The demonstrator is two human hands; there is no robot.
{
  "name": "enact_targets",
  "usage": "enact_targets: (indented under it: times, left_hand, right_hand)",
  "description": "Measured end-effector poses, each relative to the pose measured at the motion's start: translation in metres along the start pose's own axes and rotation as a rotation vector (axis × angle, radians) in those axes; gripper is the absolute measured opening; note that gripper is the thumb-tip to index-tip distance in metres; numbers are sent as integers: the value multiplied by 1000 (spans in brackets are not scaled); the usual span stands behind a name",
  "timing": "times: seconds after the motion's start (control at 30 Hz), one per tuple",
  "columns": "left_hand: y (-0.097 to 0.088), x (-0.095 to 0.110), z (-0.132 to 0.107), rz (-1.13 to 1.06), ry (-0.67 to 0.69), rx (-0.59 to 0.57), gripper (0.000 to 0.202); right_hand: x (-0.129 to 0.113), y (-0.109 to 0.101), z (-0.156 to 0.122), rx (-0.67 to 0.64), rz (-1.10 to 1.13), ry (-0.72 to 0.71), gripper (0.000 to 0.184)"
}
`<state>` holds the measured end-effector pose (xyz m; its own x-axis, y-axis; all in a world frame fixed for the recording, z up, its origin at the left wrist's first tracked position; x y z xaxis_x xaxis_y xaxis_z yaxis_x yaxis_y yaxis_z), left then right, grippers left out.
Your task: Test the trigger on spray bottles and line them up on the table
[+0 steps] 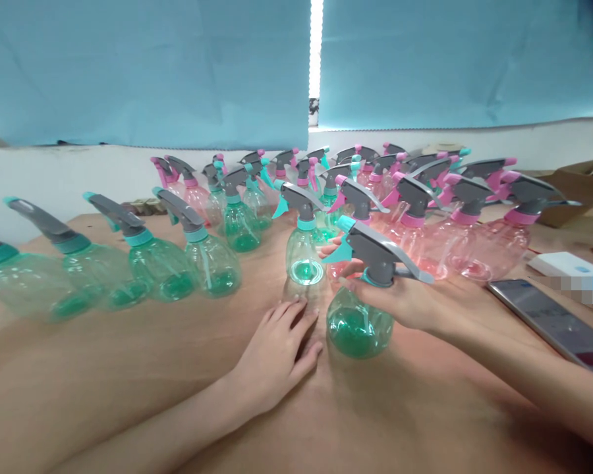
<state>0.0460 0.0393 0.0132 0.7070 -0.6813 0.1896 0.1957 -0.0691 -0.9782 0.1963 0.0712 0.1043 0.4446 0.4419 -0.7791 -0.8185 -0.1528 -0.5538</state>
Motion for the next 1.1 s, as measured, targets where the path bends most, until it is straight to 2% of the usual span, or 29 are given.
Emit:
enact_targets:
  times: [0.1, 0.27, 0.4, 0.47, 0.57, 0.73, 0.97, 1.1]
  left_hand:
    - [0, 0, -1, 1, 1, 6, 40]
    - [1, 0, -1, 2, 5, 10, 40]
    - [1, -1, 0, 3, 4, 20, 40]
    - [0, -2, 0, 2, 7, 25, 39]
    - [0, -1, 1, 12, 6, 22, 40]
    - [0, 0, 1, 20, 3, 10, 39]
    - [0, 0, 2, 20, 3, 8, 41]
    - [0, 0, 2, 15, 1, 5, 41]
  right_hand:
    - [2, 2, 1, -36, 27, 18, 6]
    - [13, 6, 1, -89, 99, 155, 8]
    - [11, 9, 0, -148, 127, 205, 2]
    - [9, 7, -1, -131, 112, 214, 4]
    - [4, 4, -1, -84, 78, 179, 6]
    - [8, 8, -3, -104, 57, 172, 8]
    - [22, 9, -2, -63, 142, 120, 26]
    - [18, 9, -1, -35, 168, 23, 24]
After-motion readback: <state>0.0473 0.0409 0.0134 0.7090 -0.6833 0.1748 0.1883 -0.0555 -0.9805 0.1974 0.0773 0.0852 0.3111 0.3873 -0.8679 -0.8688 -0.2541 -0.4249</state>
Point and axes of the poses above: each hand's wrist, its own z-axis towards the middle knuckle, its own y-axis out of the palm, x = y × z, the point moved 7 cm from there along z, towards the middle knuckle, and after that the axes turned 9 degrees about -x, right-handed, at the moved point
